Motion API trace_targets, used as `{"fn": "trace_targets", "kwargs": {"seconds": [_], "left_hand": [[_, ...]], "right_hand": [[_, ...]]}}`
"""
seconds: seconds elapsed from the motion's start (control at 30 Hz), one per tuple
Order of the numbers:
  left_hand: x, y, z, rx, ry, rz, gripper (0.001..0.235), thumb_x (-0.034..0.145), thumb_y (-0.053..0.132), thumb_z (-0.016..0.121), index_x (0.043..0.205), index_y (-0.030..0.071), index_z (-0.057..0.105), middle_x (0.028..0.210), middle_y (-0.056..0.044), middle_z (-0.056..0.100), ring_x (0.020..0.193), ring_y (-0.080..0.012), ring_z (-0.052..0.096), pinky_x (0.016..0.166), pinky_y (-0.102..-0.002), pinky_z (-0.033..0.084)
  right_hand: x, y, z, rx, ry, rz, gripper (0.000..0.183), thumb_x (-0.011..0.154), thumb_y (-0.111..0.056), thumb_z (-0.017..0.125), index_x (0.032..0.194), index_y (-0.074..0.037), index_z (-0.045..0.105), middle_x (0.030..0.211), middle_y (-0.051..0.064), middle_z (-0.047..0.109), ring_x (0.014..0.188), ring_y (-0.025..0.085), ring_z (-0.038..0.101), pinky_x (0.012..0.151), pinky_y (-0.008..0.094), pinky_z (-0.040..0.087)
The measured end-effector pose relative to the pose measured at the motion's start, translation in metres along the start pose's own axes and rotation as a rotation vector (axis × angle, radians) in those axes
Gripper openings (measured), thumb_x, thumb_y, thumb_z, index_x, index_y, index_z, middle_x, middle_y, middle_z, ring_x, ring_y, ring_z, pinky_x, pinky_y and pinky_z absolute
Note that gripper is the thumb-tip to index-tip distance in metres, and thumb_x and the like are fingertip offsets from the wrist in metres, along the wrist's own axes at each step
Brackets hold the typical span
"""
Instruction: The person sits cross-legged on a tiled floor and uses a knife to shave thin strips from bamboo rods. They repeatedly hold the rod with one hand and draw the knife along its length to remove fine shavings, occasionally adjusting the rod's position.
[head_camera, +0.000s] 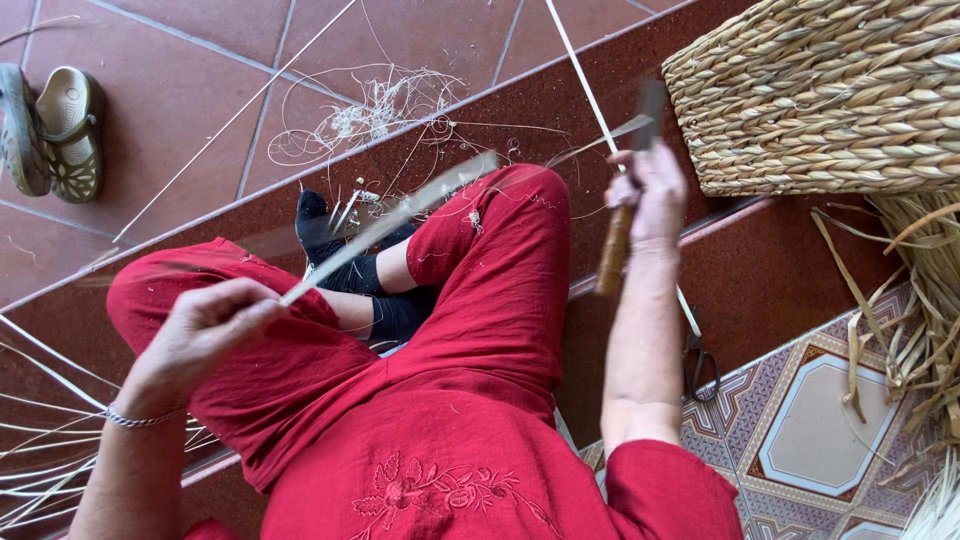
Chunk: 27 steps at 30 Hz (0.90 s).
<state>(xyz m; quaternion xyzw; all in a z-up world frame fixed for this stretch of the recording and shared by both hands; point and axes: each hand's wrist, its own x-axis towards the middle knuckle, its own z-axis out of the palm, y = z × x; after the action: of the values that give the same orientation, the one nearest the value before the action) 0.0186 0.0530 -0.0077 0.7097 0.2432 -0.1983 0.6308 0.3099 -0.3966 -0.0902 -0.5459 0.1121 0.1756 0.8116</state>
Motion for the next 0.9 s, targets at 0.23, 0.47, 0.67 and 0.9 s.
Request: {"fn": "trace_targets", "kwargs": {"seconds": [0.23,0.47,0.67,0.9], "left_hand": [[0.035,0.006,0.031,0.195,0.199,0.239,0.014,0.099,0.008,0.067,0.111,0.003,0.070,0.086,0.002,0.065,0.079,-0.0042,0.055,0.067,-0.022,0.048],[0.069,0.019,0.085,0.193,0.098,0.421,0.012,0.100,0.009,0.067,0.111,0.004,0.070,0.084,0.002,0.069,0.078,-0.0037,0.059,0.068,-0.023,0.052],[0.050,0.016,0.074,0.065,0.001,0.196,0.023,0.104,0.020,0.060,0.119,0.006,0.070,0.080,-0.002,0.066,0.073,-0.0056,0.057,0.064,-0.025,0.051],[-0.021,-0.029,0.015,0.120,-0.038,-0.034,0.030,0.106,0.023,0.051,0.118,0.006,0.072,0.075,0.001,0.068,0.073,-0.0066,0.061,0.067,-0.023,0.052]], "right_hand": [[-0.040,0.008,0.016,0.116,-0.242,-0.038,0.047,0.111,-0.019,0.044,0.154,-0.001,0.042,0.085,0.009,0.068,0.050,0.011,0.057,0.045,0.027,0.050],[-0.095,0.035,0.116,0.087,-0.710,0.336,0.060,0.104,-0.011,0.051,0.161,-0.003,0.031,0.081,0.014,0.071,0.049,0.012,0.057,0.044,0.025,0.047],[-0.096,0.050,0.136,0.085,-0.580,0.393,0.052,0.107,-0.003,0.050,0.158,-0.003,0.038,0.085,0.017,0.069,0.054,0.015,0.060,0.048,0.027,0.050],[-0.047,0.035,0.109,0.147,-0.401,0.107,0.048,0.108,-0.005,0.050,0.155,-0.006,0.044,0.087,0.012,0.069,0.052,0.013,0.057,0.046,0.030,0.050]]}}
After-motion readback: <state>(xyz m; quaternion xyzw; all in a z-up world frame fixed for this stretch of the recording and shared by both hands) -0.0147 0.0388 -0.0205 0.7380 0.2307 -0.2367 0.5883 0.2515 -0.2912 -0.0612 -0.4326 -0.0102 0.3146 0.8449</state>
